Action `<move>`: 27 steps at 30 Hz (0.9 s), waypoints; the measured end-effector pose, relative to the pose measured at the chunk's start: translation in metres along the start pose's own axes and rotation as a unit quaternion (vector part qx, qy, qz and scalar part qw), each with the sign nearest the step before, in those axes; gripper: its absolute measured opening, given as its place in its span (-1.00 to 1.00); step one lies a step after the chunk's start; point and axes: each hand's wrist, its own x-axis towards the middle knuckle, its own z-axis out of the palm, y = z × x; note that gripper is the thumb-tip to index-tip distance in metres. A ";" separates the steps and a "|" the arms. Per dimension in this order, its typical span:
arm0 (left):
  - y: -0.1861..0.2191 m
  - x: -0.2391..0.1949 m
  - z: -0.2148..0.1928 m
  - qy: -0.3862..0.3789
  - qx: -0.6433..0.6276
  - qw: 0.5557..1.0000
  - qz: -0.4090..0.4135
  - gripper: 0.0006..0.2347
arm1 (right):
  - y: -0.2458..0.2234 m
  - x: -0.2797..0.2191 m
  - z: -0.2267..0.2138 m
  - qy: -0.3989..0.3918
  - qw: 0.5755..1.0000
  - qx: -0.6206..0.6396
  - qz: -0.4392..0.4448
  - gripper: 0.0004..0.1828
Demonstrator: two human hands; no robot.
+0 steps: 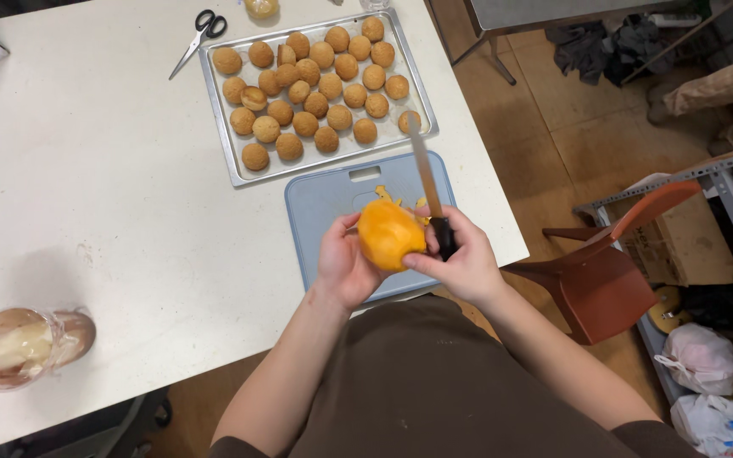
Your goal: The person peels a mango using a knife over a blue cutting board. The person rotates the mango and removes the skin in strips, leaving the peeled fruit in hand while the peels accumulate on the board.
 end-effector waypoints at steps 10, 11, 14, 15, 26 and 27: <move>-0.032 0.020 0.004 0.120 -0.052 0.989 0.073 -0.52 | 0.015 -0.012 -0.019 0.015 0.998 0.035 0.055 -0.50; -0.033 0.020 0.003 0.124 -0.067 0.987 0.077 -0.53 | 0.014 -0.016 -0.026 0.012 0.997 0.029 0.065 -0.52; -0.030 0.021 0.007 0.146 -0.076 0.982 0.091 -0.56 | 0.010 -0.026 -0.046 -0.010 0.997 0.016 0.074 -0.52; -0.030 0.020 0.008 0.156 -0.076 0.980 0.096 -0.56 | 0.009 -0.032 -0.053 -0.025 0.997 0.016 0.069 -0.51; -0.024 0.024 0.023 0.143 -0.117 0.973 0.137 -0.56 | 0.030 -0.042 -0.060 -0.060 0.983 0.127 0.118 -0.58; -0.024 0.024 0.023 0.126 -0.127 0.974 0.137 -0.55 | 0.029 -0.042 -0.056 -0.048 0.981 0.140 0.122 -0.59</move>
